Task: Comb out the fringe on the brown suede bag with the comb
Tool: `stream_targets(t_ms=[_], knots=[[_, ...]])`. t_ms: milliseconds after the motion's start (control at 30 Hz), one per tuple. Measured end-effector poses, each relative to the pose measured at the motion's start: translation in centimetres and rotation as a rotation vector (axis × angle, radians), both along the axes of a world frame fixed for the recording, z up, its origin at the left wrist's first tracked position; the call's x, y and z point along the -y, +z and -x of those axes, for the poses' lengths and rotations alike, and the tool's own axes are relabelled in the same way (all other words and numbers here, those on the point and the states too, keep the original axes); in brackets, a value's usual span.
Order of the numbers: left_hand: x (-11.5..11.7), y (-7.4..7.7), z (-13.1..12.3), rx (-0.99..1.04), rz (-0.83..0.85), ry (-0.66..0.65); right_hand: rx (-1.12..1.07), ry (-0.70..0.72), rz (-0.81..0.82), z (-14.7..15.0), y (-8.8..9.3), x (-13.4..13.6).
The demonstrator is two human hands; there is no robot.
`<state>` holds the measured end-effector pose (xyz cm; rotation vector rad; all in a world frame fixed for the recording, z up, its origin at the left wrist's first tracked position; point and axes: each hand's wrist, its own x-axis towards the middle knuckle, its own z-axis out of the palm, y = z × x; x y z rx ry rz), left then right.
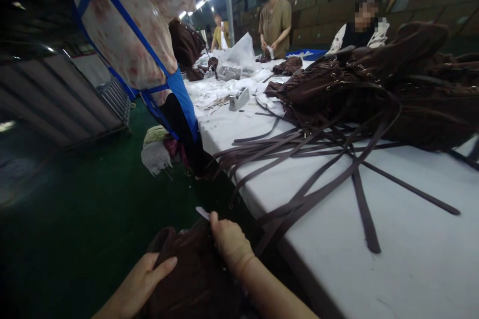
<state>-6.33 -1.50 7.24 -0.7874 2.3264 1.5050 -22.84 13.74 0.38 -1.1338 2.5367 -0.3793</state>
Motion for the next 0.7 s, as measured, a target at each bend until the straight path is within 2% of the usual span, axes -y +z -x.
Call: stream_targets(t_ms=[100, 200, 400, 500, 533, 600, 667, 700], knots=[[0.4, 0.7, 0.1, -0.005, -0.017, 0.010, -0.010, -0.024, 0.030, 2.6, 0.8, 0.0], [0.9, 1.7, 0.6, -0.010, -0.101, 0.025, -0.006, -0.047, 0.068, 4.1, 0.6, 0.1], [1.7, 3.1, 0.7, -0.023, -0.344, 0.041, 0.068, -0.104, 0.182, 4.1, -1.8, 0.1], [1.7, 3.3, 0.2, -0.002, -0.442, 0.146, 0.152, -0.131, 0.337, 3.5, -2.4, -0.1], [1.7, 3.3, 0.0, 0.015, -0.461, 0.199, 0.239, -0.155, 0.417, 3.4, -2.4, -0.4], [1.9, 3.3, -0.1, 0.042, -0.482, 0.309, 0.567, -0.251, 0.553, 3.7, -1.9, -1.2], [2.3, 3.0, -0.1, 0.057, -0.479, 0.413, 0.890, -0.370, 0.610, 4.4, -0.9, -2.3], [2.6, 2.7, 0.0, 0.059, -0.469, 0.462, 0.972, -0.444, 0.629, 4.8, -0.3, -2.9]])
